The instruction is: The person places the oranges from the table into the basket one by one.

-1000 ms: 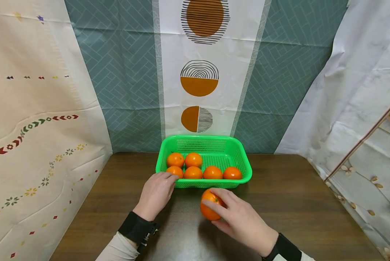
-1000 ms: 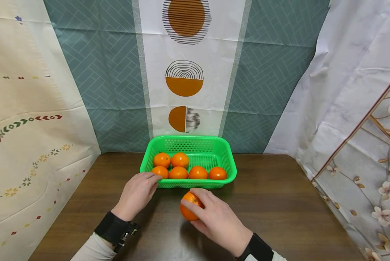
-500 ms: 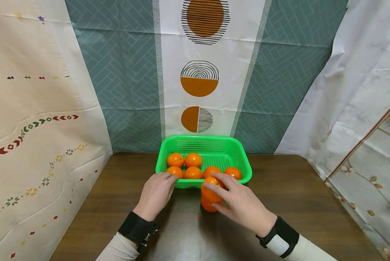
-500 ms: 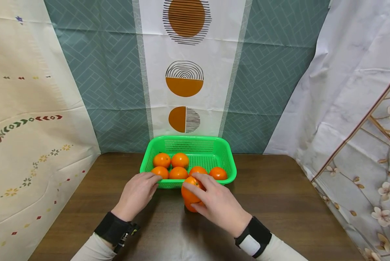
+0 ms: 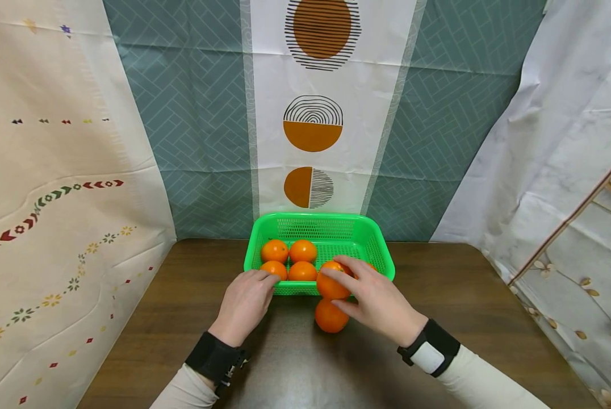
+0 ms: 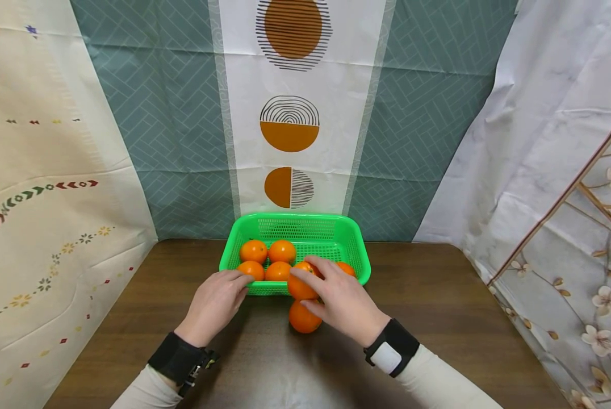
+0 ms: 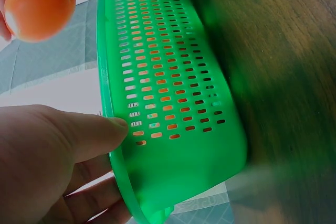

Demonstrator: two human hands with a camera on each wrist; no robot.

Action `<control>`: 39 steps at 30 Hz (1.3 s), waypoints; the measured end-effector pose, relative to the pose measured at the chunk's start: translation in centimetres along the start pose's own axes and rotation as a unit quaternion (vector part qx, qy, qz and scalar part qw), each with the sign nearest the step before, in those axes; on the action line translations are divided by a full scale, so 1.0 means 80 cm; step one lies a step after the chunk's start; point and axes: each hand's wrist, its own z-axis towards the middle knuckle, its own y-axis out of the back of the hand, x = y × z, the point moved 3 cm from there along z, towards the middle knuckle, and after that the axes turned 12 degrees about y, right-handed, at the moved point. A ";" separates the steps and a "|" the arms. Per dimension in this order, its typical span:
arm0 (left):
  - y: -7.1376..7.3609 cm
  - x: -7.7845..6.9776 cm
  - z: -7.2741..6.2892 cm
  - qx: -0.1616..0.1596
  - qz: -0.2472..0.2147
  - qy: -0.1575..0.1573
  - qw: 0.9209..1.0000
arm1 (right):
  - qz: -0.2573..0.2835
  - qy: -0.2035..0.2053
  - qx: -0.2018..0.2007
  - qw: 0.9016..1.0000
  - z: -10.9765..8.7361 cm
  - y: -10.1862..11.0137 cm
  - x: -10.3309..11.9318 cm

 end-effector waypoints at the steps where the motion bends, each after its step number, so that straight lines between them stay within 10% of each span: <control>1: 0.000 0.000 0.000 0.001 0.001 0.000 1.000 | 0.003 -0.003 0.002 1.000 0.001 0.000 -0.002; 39: 0.000 0.000 0.000 0.007 0.000 0.001 1.000 | 0.020 -0.098 0.048 0.994 0.053 -0.021 -0.078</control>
